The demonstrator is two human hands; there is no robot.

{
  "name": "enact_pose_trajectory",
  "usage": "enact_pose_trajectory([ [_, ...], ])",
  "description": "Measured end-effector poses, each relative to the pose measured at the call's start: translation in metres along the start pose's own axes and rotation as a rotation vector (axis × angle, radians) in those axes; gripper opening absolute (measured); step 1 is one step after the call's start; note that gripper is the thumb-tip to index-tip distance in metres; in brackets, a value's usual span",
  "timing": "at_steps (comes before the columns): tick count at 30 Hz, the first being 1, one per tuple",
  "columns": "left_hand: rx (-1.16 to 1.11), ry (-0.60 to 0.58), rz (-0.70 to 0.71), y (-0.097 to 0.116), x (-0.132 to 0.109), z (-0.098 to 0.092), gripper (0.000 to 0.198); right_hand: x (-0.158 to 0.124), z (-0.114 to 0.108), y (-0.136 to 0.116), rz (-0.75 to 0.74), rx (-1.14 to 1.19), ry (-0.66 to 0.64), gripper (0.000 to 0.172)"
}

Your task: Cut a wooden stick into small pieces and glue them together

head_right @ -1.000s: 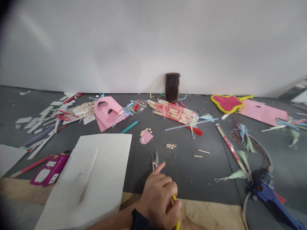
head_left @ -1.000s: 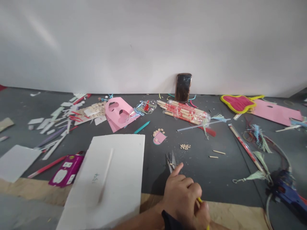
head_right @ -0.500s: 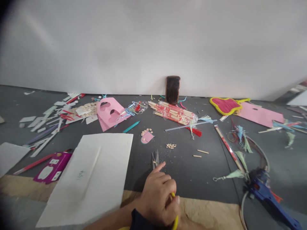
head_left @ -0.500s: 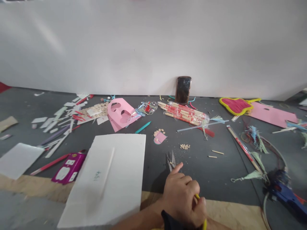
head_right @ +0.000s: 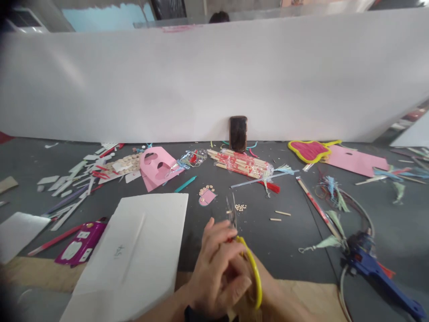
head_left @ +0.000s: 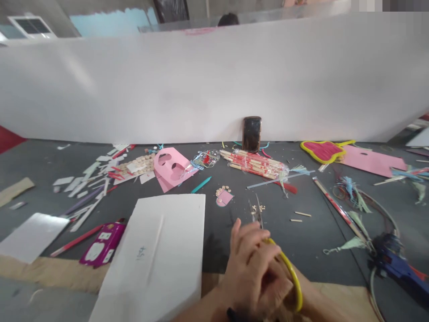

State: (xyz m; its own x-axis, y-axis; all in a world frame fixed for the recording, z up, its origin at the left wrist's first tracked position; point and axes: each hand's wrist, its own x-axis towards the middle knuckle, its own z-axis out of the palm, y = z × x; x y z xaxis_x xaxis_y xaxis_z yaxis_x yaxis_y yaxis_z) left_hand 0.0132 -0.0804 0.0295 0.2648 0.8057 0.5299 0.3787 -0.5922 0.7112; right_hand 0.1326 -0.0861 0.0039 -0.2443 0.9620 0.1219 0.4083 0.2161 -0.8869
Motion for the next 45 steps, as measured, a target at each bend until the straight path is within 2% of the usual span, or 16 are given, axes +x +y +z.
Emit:
enact_pose_trajectory([
  [2,-0.11,0.049,-0.216,-0.003,-0.001,-0.003,0.053,0.006,-0.019,-0.003,0.08,0.031,-0.029,0.035],
  [5,-0.393,0.0,-0.587,-0.011,0.002,0.0,0.058,0.016,-0.04,-0.009,0.312,0.139,-0.16,0.037],
  [6,-0.482,-0.018,-0.661,-0.013,0.005,0.001,0.058,0.018,-0.044,-0.011,0.349,0.134,-0.191,0.037],
  [8,-0.606,-0.03,-0.72,-0.016,0.01,0.003,0.056,0.021,-0.05,-0.015,0.325,-0.001,-0.18,0.033],
  [11,-0.617,0.03,-0.698,-0.019,0.02,0.001,0.05,0.021,-0.055,-0.022,0.253,-0.289,-0.119,0.027],
  [13,-0.546,0.059,-0.659,-0.02,0.025,-0.004,0.043,0.019,-0.056,-0.026,0.247,-0.371,-0.115,0.027],
  [19,-0.261,0.031,-0.532,-0.021,0.033,-0.014,0.025,0.006,-0.056,-0.024,0.224,-0.421,-0.141,0.039],
  [23,-0.075,0.029,-0.38,-0.018,0.033,-0.013,0.02,-0.002,-0.055,-0.018,0.187,-0.416,-0.142,0.041],
  [28,-0.017,0.008,-0.28,-0.014,0.033,-0.01,0.018,-0.007,-0.055,-0.013,0.158,-0.436,-0.116,0.05],
  [32,-0.153,-0.05,-0.348,-0.012,0.037,-0.01,0.02,-0.01,-0.056,-0.006,0.126,-0.413,-0.084,0.048],
  [37,-0.379,-0.19,-0.492,-0.009,0.043,-0.013,0.025,-0.013,-0.058,-0.001,0.097,-0.437,-0.062,0.031],
  [45,-0.349,-0.192,-0.523,-0.012,0.042,-0.011,0.029,-0.01,-0.055,0.0,0.083,-0.591,-0.116,0.022],
])
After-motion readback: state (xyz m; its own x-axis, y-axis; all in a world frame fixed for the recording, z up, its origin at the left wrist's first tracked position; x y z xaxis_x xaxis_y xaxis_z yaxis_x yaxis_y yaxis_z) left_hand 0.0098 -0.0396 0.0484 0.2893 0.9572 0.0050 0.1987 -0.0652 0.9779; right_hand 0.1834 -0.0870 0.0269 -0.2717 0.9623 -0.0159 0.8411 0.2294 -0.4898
